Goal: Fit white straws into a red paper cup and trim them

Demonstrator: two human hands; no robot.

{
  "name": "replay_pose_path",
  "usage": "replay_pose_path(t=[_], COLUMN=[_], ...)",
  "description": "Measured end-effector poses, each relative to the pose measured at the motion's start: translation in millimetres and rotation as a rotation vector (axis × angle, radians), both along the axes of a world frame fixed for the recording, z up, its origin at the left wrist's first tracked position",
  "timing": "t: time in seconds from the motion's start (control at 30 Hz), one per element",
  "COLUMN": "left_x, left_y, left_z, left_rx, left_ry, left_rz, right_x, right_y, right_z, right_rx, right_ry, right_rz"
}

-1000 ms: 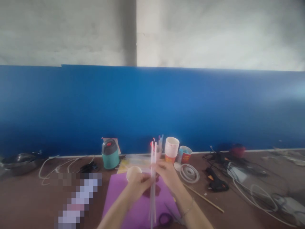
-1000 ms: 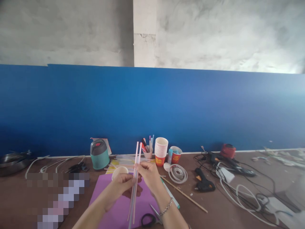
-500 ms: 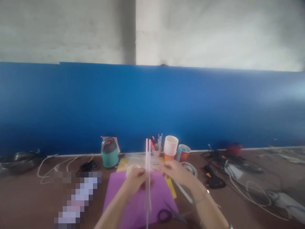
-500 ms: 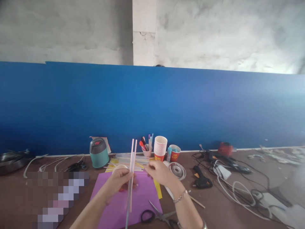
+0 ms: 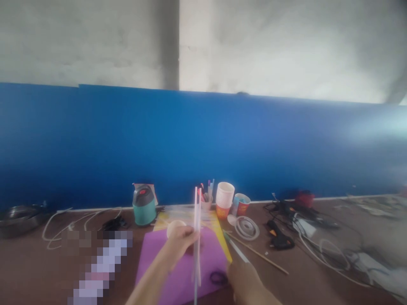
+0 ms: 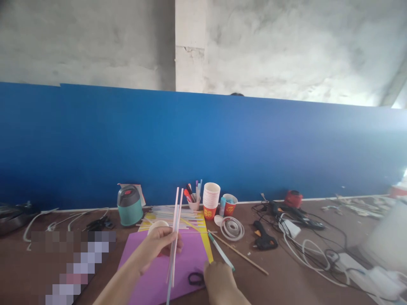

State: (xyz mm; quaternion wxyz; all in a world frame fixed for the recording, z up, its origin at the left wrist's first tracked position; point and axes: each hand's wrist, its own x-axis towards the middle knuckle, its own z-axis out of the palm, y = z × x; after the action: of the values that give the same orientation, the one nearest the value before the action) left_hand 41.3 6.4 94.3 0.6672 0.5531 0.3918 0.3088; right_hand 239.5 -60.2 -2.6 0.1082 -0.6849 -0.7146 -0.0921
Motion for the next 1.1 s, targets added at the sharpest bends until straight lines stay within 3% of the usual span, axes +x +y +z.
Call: replay_pose_path(t=[0.13, 0.27, 0.37, 0.5, 0.63, 0.73, 0.83, 1.0, 1.1], left_x=[-0.3, -5.5, -13.2, -20.3, -15.6, -8.7, -5.6, -8.1, -8.4], left_y=[-1.3, -4.5, -4.6, -1.3, -0.9, -3.7, -6.1, -6.8, -6.7], left_z=[0.6, 7.3, 10.5, 9.1, 6.9, 8.1, 11.1, 14.1, 13.3], left_rx=[-0.013, -0.009, -0.094, -0.209, -0.208, -0.122, -0.078, -0.182, -0.140], left_ry=[-0.037, -0.012, -0.084, -0.213, -0.177, -0.131, -0.112, -0.188, -0.165], left_rz=[0.013, -0.005, -0.083, -0.106, -0.105, -0.093, -0.025, -0.026, 0.003], right_x=[7.4, 4.5, -0.5, -4.8, -13.8, -25.3, -34.8, -38.1, -37.0], right_y=[-10.3, -4.6, 8.7, 26.1, 35.7, 38.3, 39.3, 39.8, 38.4], right_z=[27.3, 62.8, 77.4, 73.2, 65.1, 66.7, 69.2, 60.4, 53.3], right_rx=[-0.038, 0.138, 0.263, 0.398, 0.552, 0.616, 0.589, 0.508, 0.464], right_ry=[0.034, 0.078, -0.011, -0.097, -0.011, 0.068, 0.108, 0.126, 0.155], right_rz=[0.039, 0.095, 0.177, 0.284, 0.362, 0.272, 0.184, 0.249, 0.234])
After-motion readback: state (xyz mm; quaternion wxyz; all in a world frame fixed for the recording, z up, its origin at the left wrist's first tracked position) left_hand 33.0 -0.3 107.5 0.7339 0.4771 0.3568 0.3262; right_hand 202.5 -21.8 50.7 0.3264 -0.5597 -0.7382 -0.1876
